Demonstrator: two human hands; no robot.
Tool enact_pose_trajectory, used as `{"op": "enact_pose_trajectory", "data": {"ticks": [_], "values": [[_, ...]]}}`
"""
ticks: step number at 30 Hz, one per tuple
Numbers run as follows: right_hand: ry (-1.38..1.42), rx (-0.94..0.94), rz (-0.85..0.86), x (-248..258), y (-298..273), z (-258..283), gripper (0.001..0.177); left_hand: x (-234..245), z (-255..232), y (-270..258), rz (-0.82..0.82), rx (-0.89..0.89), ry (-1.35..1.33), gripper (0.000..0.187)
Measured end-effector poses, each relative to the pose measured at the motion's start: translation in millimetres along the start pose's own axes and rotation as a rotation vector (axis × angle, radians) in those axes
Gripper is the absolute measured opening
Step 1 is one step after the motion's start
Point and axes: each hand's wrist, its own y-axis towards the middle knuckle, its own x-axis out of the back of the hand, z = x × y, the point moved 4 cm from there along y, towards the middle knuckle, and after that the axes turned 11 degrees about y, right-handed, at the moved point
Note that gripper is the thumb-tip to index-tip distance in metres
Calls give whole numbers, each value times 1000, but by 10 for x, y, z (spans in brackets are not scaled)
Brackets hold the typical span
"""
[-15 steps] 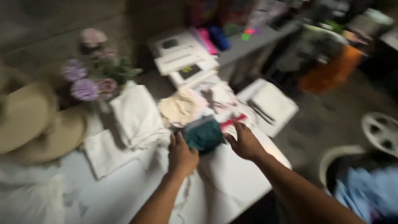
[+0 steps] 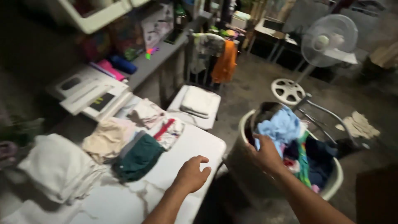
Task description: The person repeatedly picks clothes from a laundry basket, unfolds them on a white table, folds them neatly, and stacks them. Items include a dark green shirt, a light pink top, a green patterned cloth, a black and yellow patterned top, a maroon top, a dark blue shirt, a green cap, and a black and yellow jersey.
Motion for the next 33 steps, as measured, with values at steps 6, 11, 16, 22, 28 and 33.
{"op": "enact_pose_trajectory", "data": {"ticks": [6, 11, 16, 22, 28, 33], "values": [[-163, -346, -155, 501, -269, -666, 62, -71, -677, -140, 144, -24, 10, 38], [-126, -363, -238, 843, -371, -1435, 65, -709, -1106, 324, 35, -332, -16, 34], [140, -531, -31, 1084, -407, -2106, 63, -1333, -1943, 651, 73, -677, -68, 24], [306, -503, -21, 1282, -430, -2654, 40, -2047, -2468, 1087, 50, -721, 250, 49], [714, -419, -69, 1282, -560, -2986, 22, -2235, -2790, 1394, 79, -379, 621, 68], [820, -276, 199, 1214, -617, -3020, 25, -1943, -3035, 1542, 77, -100, 553, 116]]}}
